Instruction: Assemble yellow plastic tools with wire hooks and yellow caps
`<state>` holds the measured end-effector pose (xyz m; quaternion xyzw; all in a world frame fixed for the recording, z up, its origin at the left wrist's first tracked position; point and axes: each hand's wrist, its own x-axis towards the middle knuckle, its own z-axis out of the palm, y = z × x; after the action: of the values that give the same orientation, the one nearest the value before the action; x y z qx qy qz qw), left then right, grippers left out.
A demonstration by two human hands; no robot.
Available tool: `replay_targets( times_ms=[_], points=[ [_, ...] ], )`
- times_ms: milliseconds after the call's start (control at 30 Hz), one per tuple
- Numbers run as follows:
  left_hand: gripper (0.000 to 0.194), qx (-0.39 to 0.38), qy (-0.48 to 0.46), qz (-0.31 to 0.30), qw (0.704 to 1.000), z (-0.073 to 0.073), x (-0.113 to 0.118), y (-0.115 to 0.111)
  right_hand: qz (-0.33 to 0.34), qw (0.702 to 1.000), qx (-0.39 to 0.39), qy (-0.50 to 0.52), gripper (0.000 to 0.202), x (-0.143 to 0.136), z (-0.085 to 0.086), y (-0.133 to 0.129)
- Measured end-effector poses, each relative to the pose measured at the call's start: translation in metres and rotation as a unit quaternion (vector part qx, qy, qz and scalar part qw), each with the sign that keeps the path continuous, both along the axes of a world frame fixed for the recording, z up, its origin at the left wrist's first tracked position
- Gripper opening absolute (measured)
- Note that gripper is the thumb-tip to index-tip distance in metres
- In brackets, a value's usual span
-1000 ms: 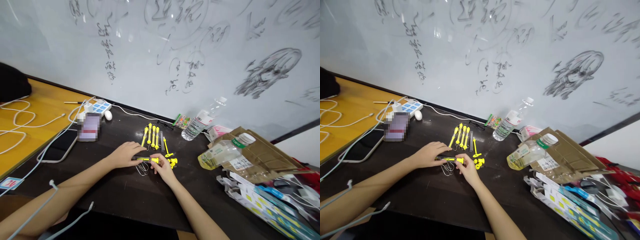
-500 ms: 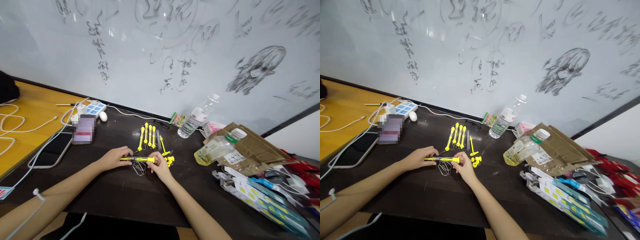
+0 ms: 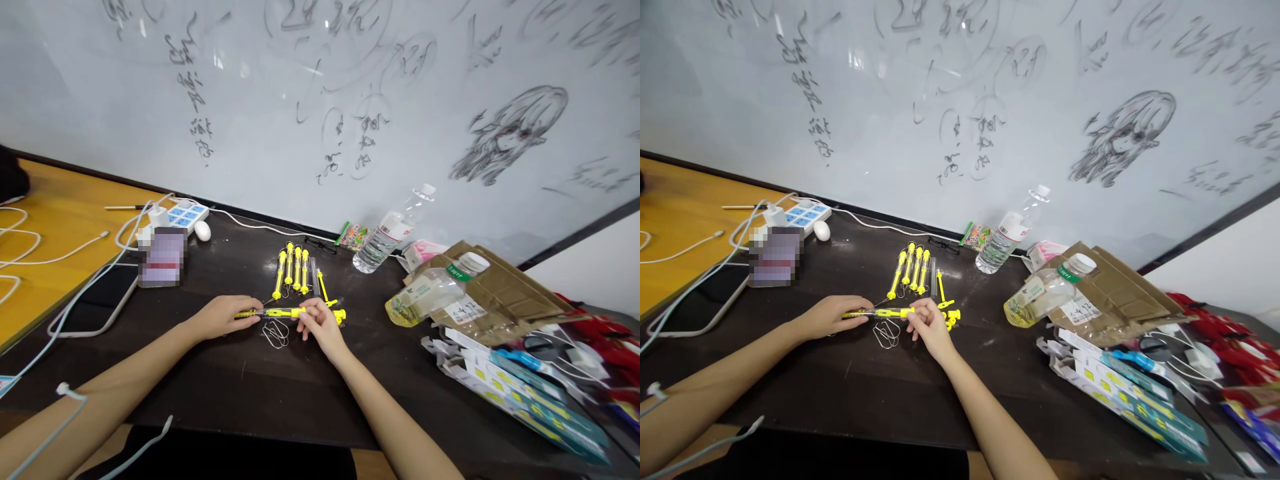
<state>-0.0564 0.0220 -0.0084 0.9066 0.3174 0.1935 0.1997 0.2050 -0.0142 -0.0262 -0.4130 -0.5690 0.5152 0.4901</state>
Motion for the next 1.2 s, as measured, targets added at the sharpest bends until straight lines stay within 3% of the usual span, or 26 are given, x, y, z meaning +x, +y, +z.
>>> replay_targets(
  times_ms=[467,667,933,1200],
  points=[
    [0.035,0.004,0.029,0.006,1.000,-0.002,-0.004,0.005,-0.005,1.000,-0.004,0.024,0.028,0.012,0.008,0.003],
    [0.033,0.005,0.020,0.019,1.000,-0.001,-0.004,0.005,-0.015,0.996,-0.038,0.076,0.026,0.012,0.010,0.002],
    [0.027,0.026,0.007,0.011,1.000,0.000,-0.004,0.003,0.031,0.979,-0.115,0.164,0.025,0.011,0.021,-0.002],
    [0.025,0.037,0.020,0.032,0.999,0.006,-0.004,0.001,0.042,0.977,-0.128,0.164,0.022,0.011,0.020,-0.002]
  ],
)
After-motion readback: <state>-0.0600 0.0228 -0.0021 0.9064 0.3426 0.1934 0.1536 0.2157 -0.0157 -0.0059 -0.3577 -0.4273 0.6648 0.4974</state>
